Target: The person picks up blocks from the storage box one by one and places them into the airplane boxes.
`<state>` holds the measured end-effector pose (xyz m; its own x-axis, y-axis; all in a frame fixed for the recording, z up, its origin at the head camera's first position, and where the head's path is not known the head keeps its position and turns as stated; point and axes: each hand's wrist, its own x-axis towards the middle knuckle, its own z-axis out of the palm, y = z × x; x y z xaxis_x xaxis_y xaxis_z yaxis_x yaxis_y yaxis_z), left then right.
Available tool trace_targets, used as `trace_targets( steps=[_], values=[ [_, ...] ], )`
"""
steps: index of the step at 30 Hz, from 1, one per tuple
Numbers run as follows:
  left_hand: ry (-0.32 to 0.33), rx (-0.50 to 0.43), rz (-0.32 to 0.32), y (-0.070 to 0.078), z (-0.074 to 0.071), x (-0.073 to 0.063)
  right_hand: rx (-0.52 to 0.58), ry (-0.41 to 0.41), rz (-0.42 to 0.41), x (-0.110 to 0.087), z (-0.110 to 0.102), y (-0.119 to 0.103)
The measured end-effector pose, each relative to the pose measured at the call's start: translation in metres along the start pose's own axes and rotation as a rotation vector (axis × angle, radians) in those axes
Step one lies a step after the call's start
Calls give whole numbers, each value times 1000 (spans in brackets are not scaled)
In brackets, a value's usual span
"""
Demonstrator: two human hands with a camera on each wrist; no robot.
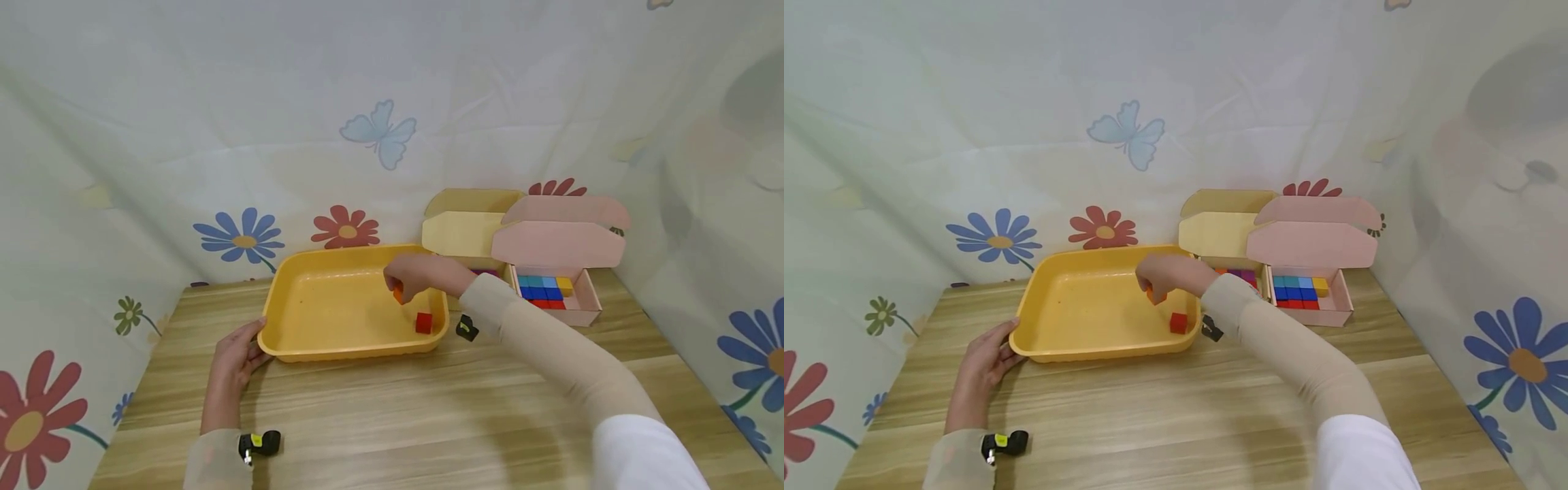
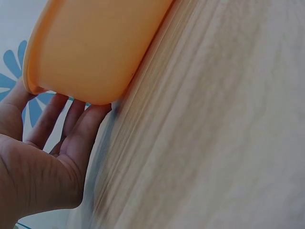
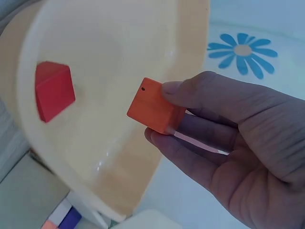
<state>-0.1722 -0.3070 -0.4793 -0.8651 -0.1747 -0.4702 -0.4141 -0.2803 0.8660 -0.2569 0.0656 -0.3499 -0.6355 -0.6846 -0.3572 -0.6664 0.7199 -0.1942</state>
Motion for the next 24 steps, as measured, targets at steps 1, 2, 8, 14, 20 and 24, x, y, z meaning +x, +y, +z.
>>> trace_targets(
  steps=[1, 2, 8, 14, 20, 24],
  values=[
    [1, 1, 2, -1, 0, 0, 4, 16, 0, -3, 0, 3],
    [1, 2, 5, -1, 0, 1, -1, 32, -5, -6, 0, 5],
    [9, 9, 17, -3, -1, 2, 34, 95, 11, -30, 0, 21],
    [7, 44, 29, -1, -1, 0, 33, 162, 33, -55, 4, 39],
    [-17, 108, 30, 11, 4, -9, 41, 199, 60, -88, 7, 58],
    [1, 140, 42, 8, 4, -3, -91, 179, 108, -115, 6, 75]
  ],
)
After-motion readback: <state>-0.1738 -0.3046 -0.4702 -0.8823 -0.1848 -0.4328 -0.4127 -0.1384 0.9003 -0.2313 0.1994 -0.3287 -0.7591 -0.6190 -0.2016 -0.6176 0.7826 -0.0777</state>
